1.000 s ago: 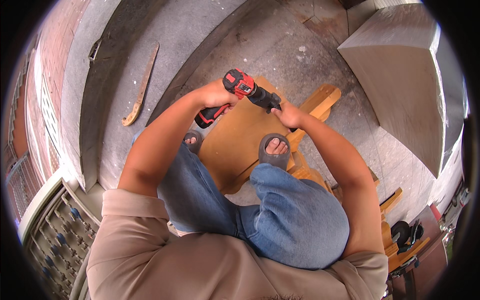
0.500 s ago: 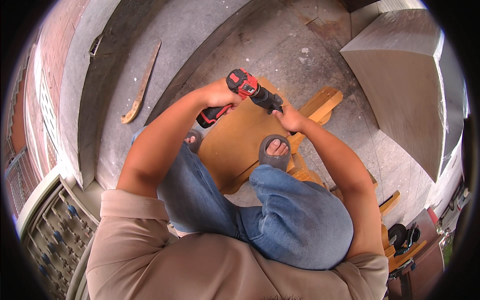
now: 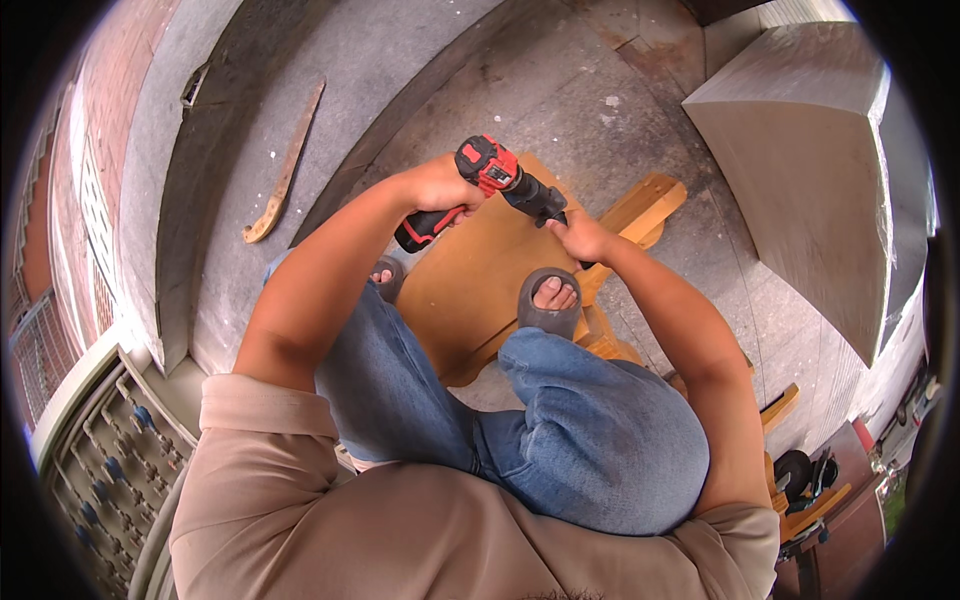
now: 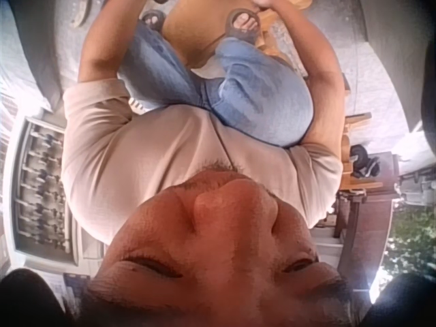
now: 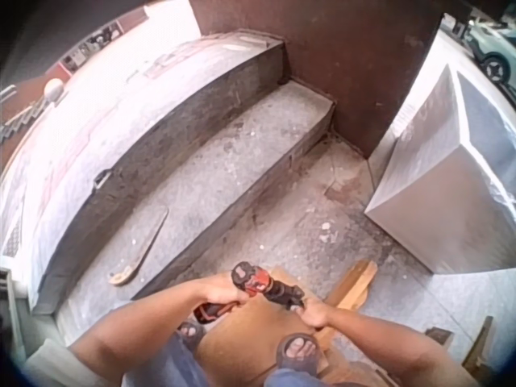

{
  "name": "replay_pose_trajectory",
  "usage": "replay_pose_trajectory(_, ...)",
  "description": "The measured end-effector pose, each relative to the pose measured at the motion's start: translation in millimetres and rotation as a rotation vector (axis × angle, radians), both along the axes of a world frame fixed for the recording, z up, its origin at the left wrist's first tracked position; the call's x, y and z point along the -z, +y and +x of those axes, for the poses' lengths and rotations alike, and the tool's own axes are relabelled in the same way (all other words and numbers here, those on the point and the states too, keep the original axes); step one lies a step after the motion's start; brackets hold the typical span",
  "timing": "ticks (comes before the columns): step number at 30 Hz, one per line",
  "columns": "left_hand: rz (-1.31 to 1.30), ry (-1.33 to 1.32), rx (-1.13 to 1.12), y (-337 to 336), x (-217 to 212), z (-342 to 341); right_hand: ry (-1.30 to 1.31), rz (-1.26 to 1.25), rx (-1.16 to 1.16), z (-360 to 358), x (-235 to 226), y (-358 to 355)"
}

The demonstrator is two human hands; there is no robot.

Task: The person retrieves a power drill and an attachment from a shop interior and carries them outside, where they sit on the ground to use the drill on a wooden furniture leg.

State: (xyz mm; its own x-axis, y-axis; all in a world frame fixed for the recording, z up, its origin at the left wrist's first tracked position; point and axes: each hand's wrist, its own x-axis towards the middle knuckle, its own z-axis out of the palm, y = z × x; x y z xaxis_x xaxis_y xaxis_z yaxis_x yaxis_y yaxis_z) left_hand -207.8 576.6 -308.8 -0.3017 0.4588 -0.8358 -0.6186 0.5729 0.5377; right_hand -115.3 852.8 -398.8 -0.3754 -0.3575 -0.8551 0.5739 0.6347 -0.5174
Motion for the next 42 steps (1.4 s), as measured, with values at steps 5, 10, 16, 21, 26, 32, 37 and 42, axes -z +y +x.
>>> replay_pose_trajectory(5, -0.012, 0.007, 0.024, -4, 6, 0, -0.009, 0.031, 0.007, -3, -10, -2)
replay_pose_trajectory(10, 0.005, 0.007, 0.021, -3, 8, -1, 0.002, 0.006, 0.004, -2, -4, 0)
replay_pose_trajectory(16, -0.002, 0.001, 0.011, -2, 4, 0, -0.004, 0.019, 0.015, -4, -10, -1)
replay_pose_trajectory(21, 0.003, -0.005, -0.002, -2, 4, 1, -0.007, 0.007, 0.005, -2, -1, 1)
replay_pose_trajectory(26, -0.006, -0.003, 0.0, -2, 3, 1, -0.005, -0.002, -0.004, -4, -7, 0)
replay_pose_trajectory(32, 0.003, -0.009, 0.02, -4, 5, 0, -0.007, 0.003, 0.007, -3, -9, -1)
replay_pose_trajectory(37, -0.024, 0.021, 0.01, -5, 12, 3, 0.006, 0.002, 0.021, 3, 2, -1)
replay_pose_trajectory(42, -0.014, -0.001, 0.018, -5, 10, -1, 0.045, -0.041, 0.06, 16, 18, 1)
